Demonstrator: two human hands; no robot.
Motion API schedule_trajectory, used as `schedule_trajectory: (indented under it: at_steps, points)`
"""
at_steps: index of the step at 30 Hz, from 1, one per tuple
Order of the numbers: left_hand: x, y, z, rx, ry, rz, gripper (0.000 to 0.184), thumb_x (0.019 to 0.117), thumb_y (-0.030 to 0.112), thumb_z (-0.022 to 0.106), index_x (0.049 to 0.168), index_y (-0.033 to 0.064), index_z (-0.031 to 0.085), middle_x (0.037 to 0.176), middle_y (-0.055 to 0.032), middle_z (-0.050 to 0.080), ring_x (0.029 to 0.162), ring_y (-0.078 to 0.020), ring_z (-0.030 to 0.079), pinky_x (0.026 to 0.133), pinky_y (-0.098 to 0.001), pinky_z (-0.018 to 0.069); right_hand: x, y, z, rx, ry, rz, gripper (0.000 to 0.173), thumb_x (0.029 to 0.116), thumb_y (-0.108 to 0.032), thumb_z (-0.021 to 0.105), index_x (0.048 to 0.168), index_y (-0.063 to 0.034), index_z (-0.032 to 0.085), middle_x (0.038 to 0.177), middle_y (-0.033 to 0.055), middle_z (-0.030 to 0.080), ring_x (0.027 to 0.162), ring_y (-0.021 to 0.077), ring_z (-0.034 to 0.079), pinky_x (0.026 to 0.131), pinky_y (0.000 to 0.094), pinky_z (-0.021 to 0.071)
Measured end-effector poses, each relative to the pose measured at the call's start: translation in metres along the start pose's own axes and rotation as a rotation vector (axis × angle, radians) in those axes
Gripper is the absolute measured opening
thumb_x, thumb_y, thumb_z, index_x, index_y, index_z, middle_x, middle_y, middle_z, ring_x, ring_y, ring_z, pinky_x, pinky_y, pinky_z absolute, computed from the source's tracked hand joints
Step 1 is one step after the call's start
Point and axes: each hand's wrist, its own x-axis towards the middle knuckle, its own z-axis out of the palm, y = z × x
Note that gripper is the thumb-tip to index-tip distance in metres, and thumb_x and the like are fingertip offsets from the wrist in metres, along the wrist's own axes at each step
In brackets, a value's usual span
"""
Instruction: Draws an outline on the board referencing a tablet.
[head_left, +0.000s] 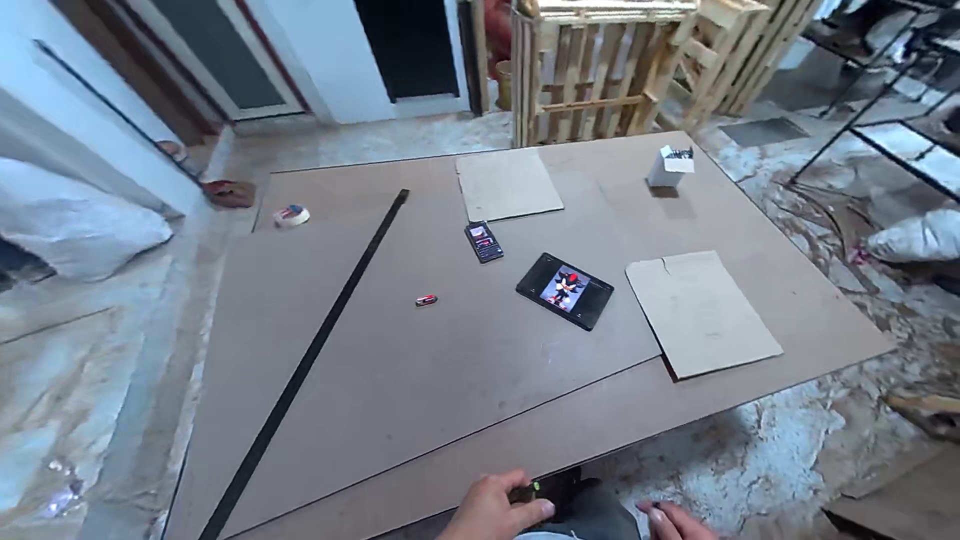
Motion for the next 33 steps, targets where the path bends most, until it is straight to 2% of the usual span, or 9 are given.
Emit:
schedule_trajectory:
  at_steps: [3, 5, 9, 13, 17, 21, 26, 30, 33]
  points:
    - [0.021, 0.017, 0.01, -0.044, -0.103, 0.172, 0.039, 0.0915, 0.045, 0.076, 0.117, 0.0161, 0.074, 0.106, -0.0002, 0.075, 0.096, -0.0094, 0.07, 0.091, -0.0372, 0.0588, 0.039, -0.039, 0.024, -0.17, -0.116, -0.273, 0.037, 0.1101, -0.039, 0.046, 0.117, -0.0182, 0.076, 0.099, -0.0018, 0.076, 0.087, 0.0099, 0.072, 0.083, 0.0389, 0.0613]
    - [0.027, 0.029, 0.019, -0.114, -0.133, 0.252, 0.039, 0.0937, 0.037, 0.076, 0.126, 0.0161, 0.072, 0.116, 0.0006, 0.074, 0.105, -0.0072, 0.07, 0.098, -0.0329, 0.0581, 0.057, -0.06, 0.031, -0.236, -0.219, -0.392, 0.04, 0.1099, -0.043, 0.045, 0.106, -0.0165, 0.075, 0.101, -0.0006, 0.075, 0.093, 0.0108, 0.071, 0.085, 0.0378, 0.0596]
    - [0.035, 0.044, 0.023, -0.225, -0.051, 0.29, 0.029, 0.0926, 0.026, 0.079, 0.117, 0.011, 0.075, 0.105, 0.0006, 0.077, 0.094, -0.0074, 0.073, 0.088, -0.0312, 0.0621, 0.081, -0.087, 0.017, -0.297, -0.434, -0.407, 0.042, 0.1094, -0.042, 0.044, 0.104, -0.0128, 0.074, 0.102, 0.0035, 0.075, 0.097, 0.0161, 0.071, 0.088, 0.0425, 0.0576]
    - [0.049, 0.042, 0.018, -0.173, -0.05, 0.205, 0.026, 0.0915, 0.03, 0.08, 0.107, 0.0105, 0.075, 0.095, 0.0012, 0.076, 0.084, -0.0058, 0.071, 0.08, -0.0302, 0.0617, 0.112, -0.075, 0.015, -0.255, -0.57, -0.423, 0.044, 0.1096, -0.044, 0.044, 0.105, -0.0135, 0.074, 0.104, 0.0034, 0.075, 0.099, 0.016, 0.071, 0.089, 0.0429, 0.0572]
    - [0.076, 0.04, 0.017, -0.278, -0.104, 0.04, 0.03, 0.0877, 0.033, 0.083, 0.1, 0.0096, 0.07, 0.084, 0.0001, 0.069, 0.073, -0.009, 0.065, 0.069, -0.0315, 0.0572, 0.16, -0.069, 0.004, -0.15, -0.68, -0.389, 0.037, 0.1042, -0.049, 0.056, 0.107, -0.0165, 0.074, 0.094, 0.0021, 0.073, 0.085, 0.0155, 0.069, 0.079, 0.0427, 0.0584]
    - [0.1, 0.049, 0.006, -0.373, 0.109, -0.031, 0.017, 0.0877, 0.021, 0.081, 0.094, 0.0102, 0.07, 0.081, 0.0011, 0.069, 0.067, -0.0081, 0.063, 0.062, -0.0288, 0.0549, 0.221, -0.063, -0.027, -0.142, -0.806, -0.42, 0.034, 0.1041, -0.046, 0.057, 0.11, -0.0164, 0.073, 0.095, 0.0024, 0.073, 0.084, 0.0152, 0.069, 0.079, 0.0405, 0.058]
    - [0.129, 0.057, -0.023, -0.441, 0.425, -0.125, 0.017, 0.0856, 0.016, 0.081, 0.097, 0.0094, 0.07, 0.086, -0.0031, 0.071, 0.067, -0.0106, 0.062, 0.057, -0.0265, 0.0521, 0.281, -0.035, -0.065, -0.134, -0.745, -0.474, 0.03, 0.1056, -0.041, 0.055, 0.112, -0.0195, 0.075, 0.1, 0.001, 0.075, 0.09, 0.0137, 0.071, 0.083, 0.0395, 0.0593]
    - [0.152, 0.065, -0.031, -0.5, 0.529, -0.185, 0.019, 0.086, 0.017, 0.081, 0.099, 0.0086, 0.071, 0.083, -0.0047, 0.068, 0.063, -0.0099, 0.058, 0.053, -0.0232, 0.0473, 0.31, -0.016, -0.085, -0.119, -0.722, -0.441, 0.031, 0.1061, -0.044, 0.054, 0.114, -0.0251, 0.076, 0.1, -0.0036, 0.075, 0.09, 0.008, 0.07, 0.082, 0.035, 0.0594]
    - [0.185, 0.063, -0.035, -0.485, 0.578, -0.265, 0.021, 0.092, 0.017, 0.074, 0.11, 0.0062, 0.073, 0.082, -0.0069, 0.068, 0.058, -0.0122, 0.057, 0.049, -0.0252, 0.047, 0.327, -0.007, -0.095, -0.114, -0.615, -0.363, 0.032, 0.107, -0.044, 0.052, 0.114, -0.0259, 0.077, 0.099, -0.006, 0.075, 0.087, 0.0057, 0.07, 0.08, 0.033, 0.0597]
